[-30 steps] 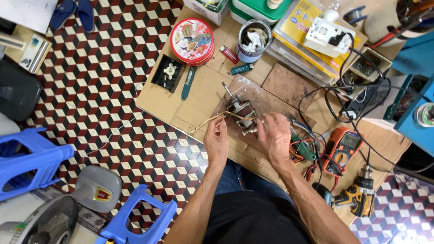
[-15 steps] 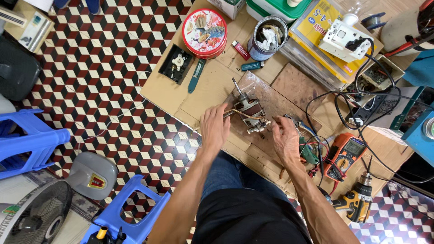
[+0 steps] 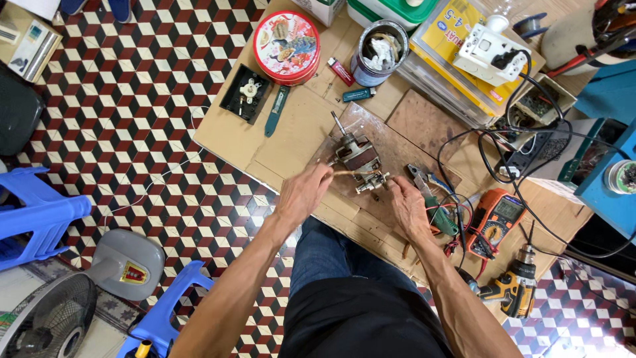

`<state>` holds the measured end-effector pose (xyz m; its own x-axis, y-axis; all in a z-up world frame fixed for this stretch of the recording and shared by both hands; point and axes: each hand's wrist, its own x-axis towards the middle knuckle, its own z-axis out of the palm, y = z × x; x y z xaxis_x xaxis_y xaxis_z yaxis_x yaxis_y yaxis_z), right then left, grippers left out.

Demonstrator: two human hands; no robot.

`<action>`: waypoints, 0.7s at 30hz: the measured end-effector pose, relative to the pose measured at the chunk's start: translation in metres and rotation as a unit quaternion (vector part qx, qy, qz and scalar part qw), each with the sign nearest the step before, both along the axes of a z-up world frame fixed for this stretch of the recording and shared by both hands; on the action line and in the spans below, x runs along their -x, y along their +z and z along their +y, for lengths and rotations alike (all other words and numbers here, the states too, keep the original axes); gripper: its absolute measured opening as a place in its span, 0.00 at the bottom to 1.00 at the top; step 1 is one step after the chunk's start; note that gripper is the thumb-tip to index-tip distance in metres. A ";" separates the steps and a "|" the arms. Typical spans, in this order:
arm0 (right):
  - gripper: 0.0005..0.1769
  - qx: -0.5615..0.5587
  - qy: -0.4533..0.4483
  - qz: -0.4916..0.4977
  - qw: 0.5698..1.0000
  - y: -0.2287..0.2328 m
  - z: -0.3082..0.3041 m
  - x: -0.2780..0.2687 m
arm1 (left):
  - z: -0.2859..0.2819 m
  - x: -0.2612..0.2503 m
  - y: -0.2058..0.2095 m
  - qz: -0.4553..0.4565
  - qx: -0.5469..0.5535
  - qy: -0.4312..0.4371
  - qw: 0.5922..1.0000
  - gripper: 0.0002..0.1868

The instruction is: The person uses a cordless drill to remove screws from a small electric motor, then disassembles the housing to separate the stator and rotor. They use pliers to pull apart the components and inspect the internal windings and shaft.

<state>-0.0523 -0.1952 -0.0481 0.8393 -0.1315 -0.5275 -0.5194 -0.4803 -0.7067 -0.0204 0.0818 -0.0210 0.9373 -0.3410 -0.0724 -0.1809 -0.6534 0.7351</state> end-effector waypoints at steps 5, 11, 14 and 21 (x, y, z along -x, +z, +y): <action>0.20 -0.054 -0.015 -0.009 0.998 -0.011 0.002 0.005 | -0.013 0.024 0.005 0.031 -0.013 0.035 0.999 0.08; 0.20 -0.117 -0.086 -0.035 0.989 -0.018 -0.006 0.008 | -0.017 -0.005 -0.004 0.082 -0.033 0.236 0.968 0.16; 0.20 -0.089 -0.121 -0.065 0.986 -0.011 -0.001 0.010 | -0.025 -0.042 -0.014 0.090 0.033 0.251 0.963 0.28; 0.25 -0.114 -0.323 -0.018 0.939 0.003 0.015 0.023 | -0.058 -0.093 -0.033 0.338 0.029 0.313 0.887 0.46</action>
<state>-0.0750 -0.1798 -0.0450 0.6409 -0.5059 -0.5773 -0.6247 0.0933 -0.7753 0.0723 0.0234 -0.0542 0.6940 0.2086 -0.6891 0.6984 -0.4275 0.5740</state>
